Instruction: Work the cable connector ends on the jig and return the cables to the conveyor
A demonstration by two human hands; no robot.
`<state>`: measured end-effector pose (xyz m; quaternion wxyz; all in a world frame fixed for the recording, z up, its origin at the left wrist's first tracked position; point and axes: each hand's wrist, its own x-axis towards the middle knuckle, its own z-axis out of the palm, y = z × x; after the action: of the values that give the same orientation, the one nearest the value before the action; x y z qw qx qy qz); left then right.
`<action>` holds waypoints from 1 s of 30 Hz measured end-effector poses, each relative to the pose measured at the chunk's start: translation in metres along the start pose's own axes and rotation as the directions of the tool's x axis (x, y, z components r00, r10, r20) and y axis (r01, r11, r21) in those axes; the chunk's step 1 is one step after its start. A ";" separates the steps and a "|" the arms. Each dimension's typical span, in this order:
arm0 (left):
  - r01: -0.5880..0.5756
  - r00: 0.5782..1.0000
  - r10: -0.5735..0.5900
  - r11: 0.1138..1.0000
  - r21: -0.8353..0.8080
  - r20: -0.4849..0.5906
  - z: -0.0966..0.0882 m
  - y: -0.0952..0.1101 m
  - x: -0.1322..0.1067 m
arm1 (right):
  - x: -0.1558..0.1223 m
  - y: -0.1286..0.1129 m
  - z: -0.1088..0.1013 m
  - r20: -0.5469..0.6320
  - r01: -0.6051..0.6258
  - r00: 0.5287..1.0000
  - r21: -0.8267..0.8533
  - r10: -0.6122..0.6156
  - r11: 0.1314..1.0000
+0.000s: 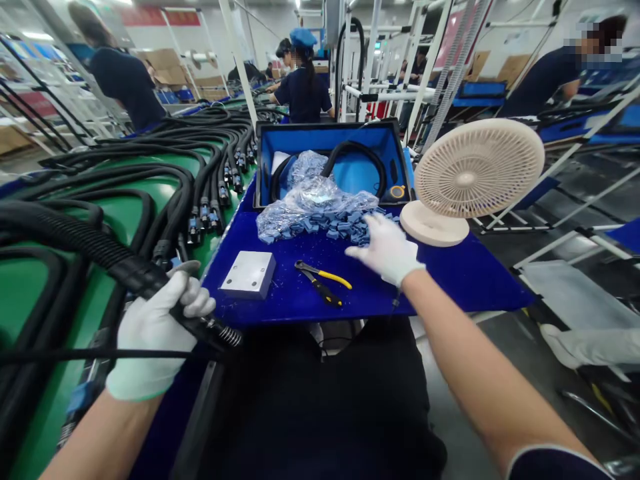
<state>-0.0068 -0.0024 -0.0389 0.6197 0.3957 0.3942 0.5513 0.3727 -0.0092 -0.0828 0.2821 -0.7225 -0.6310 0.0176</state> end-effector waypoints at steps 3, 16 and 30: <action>0.013 0.994 -0.018 0.999 0.043 0.105 0.001 -0.001 -0.003 | 0.045 0.049 -0.002 0.163 -0.215 0.954 -0.217 0.253 0.952; 0.049 0.987 -0.059 0.996 0.068 0.149 0.013 -0.024 0.005 | 0.041 -0.056 0.071 0.109 -0.104 0.986 -0.187 0.126 0.977; -0.056 0.988 0.030 0.984 0.171 0.150 -0.015 -0.003 0.020 | -0.003 -0.029 0.018 0.440 0.181 0.898 -0.429 0.029 0.885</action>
<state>-0.0183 0.0184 -0.0484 0.5978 0.4965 0.3857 0.4973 0.3392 -0.0038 -0.0869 -0.0441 -0.7201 -0.6922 0.0168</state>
